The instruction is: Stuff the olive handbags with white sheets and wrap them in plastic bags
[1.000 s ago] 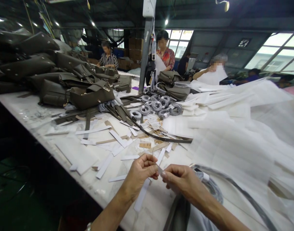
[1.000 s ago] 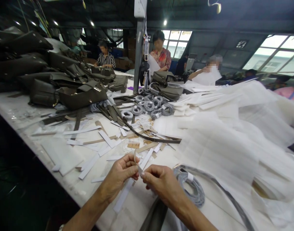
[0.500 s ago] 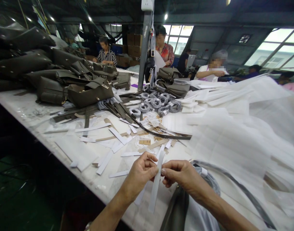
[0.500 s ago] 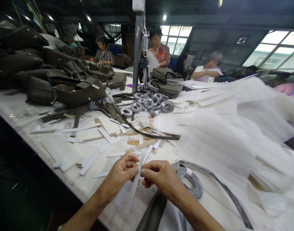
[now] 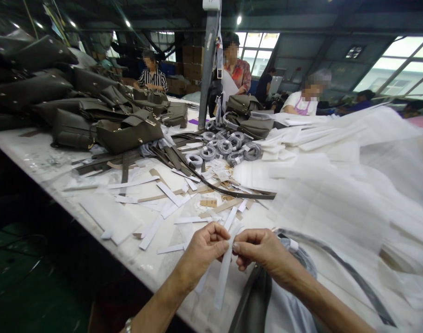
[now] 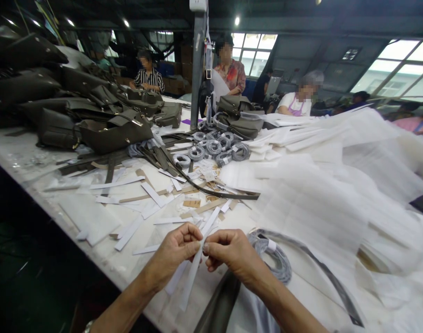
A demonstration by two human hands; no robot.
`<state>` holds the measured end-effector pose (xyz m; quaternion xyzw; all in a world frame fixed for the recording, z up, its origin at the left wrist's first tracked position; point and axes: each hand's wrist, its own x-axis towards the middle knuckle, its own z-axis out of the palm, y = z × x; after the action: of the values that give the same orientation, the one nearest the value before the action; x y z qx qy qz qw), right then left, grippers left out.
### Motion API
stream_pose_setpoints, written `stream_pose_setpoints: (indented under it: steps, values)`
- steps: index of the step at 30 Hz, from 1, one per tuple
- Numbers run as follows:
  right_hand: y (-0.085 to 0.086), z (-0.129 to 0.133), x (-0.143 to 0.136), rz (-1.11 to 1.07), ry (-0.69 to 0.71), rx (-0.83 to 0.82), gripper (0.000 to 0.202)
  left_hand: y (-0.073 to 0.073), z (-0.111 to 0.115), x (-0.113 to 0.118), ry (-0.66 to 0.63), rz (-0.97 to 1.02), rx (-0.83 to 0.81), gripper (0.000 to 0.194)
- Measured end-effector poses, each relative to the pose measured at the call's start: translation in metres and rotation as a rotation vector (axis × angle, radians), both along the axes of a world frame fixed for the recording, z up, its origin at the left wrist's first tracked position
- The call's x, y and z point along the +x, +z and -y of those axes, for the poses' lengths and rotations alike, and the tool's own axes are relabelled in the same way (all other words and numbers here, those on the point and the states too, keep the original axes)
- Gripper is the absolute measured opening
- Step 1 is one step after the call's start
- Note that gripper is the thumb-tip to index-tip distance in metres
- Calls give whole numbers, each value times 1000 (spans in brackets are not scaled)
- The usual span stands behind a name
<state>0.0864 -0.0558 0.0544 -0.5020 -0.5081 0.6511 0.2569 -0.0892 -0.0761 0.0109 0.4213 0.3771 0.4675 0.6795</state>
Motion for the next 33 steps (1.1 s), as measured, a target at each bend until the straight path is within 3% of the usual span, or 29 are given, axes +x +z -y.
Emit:
stream_pose_setpoints:
  steps: [7,12,14,19,23,26,28,30,31,33]
  values:
    - [4,-2,-2,53,-3,17,22,1,1,0,18,-111,96,21]
    - [1,0,-1,139,-6,63,13,7,6,1,93,-361,214,5]
    - [-3,2,-2,139,-26,79,13,10,10,2,79,-417,273,9]
    - [-12,8,-7,136,-75,167,11,13,16,3,-29,-263,247,25]
    - [-4,10,-9,116,-57,161,16,2,5,-5,-50,-200,124,31]
    - [6,11,-5,101,-74,103,21,-6,-5,-15,105,-401,162,34]
    - [12,12,-1,117,-104,97,23,-5,-6,-18,293,-598,332,38]
    - [16,15,3,133,-147,133,22,3,-2,-16,364,-693,473,42]
    - [17,18,5,139,-171,164,21,9,2,-13,315,-685,490,42]
    - [19,24,6,136,-224,236,17,21,10,-3,77,-609,454,34]
